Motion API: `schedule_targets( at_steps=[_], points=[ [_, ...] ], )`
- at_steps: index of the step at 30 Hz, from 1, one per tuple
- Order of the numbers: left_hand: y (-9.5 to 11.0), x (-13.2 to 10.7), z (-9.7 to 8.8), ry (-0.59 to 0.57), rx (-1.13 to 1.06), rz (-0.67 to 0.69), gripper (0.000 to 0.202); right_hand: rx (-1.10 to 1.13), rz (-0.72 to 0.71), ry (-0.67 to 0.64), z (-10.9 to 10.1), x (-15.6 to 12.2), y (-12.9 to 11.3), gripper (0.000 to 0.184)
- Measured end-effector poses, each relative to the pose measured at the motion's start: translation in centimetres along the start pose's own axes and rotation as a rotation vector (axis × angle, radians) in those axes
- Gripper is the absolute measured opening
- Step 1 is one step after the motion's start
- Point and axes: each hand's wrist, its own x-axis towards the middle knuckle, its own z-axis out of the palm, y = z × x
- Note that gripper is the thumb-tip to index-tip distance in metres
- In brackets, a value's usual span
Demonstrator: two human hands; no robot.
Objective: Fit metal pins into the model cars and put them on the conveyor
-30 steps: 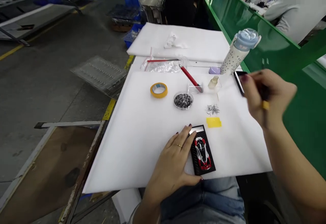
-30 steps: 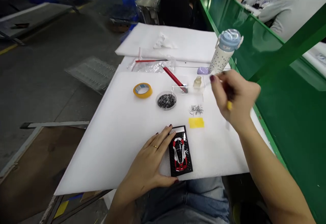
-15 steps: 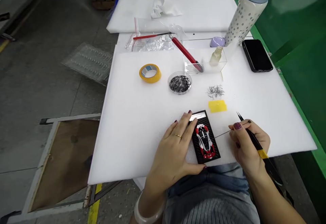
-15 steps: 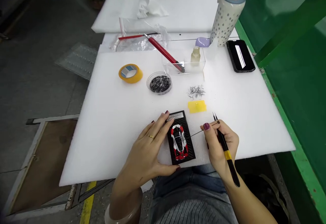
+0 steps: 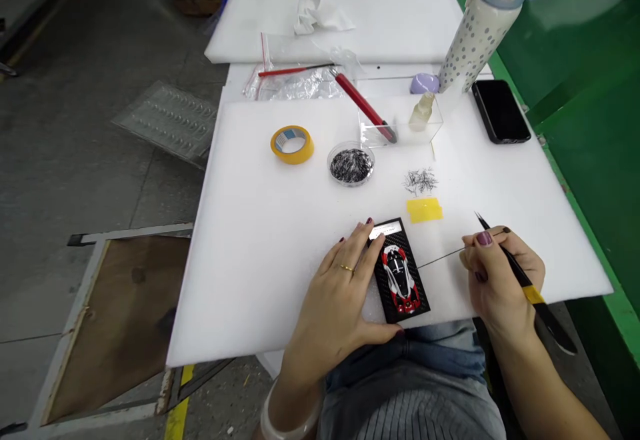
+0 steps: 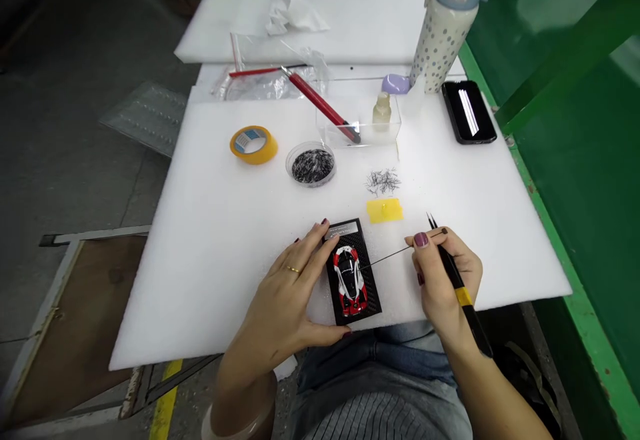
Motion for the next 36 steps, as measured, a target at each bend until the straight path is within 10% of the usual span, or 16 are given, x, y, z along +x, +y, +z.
schedule_targets(
  at_steps=[8,15,22,27,36],
  points=[
    [-0.5,-0.6,0.5,0.039,0.077,-0.050,0.147,-0.313,-0.644,0.096,1.4,13.3,-5.9,0.035],
    [-0.6,-0.4,-0.2,0.079,0.162,0.008,0.140,-0.512,-0.639,-0.050,5.2,19.8,-4.2,0.021],
    [-0.1,-0.1,-0.3,0.114,0.133,0.001,0.138,-0.321,-0.654,-0.138,2.6,13.5,-4.1,0.013],
    [0.0,0.0,-0.4,0.138,0.129,0.005,0.137,-0.299,-0.491,-0.906,1.1,5.1,-3.9,0.013],
    [0.1,0.0,-0.4,0.147,0.137,0.004,0.137,-0.245,-0.319,-0.605,-1.0,3.9,-3.8,0.015]
  ],
)
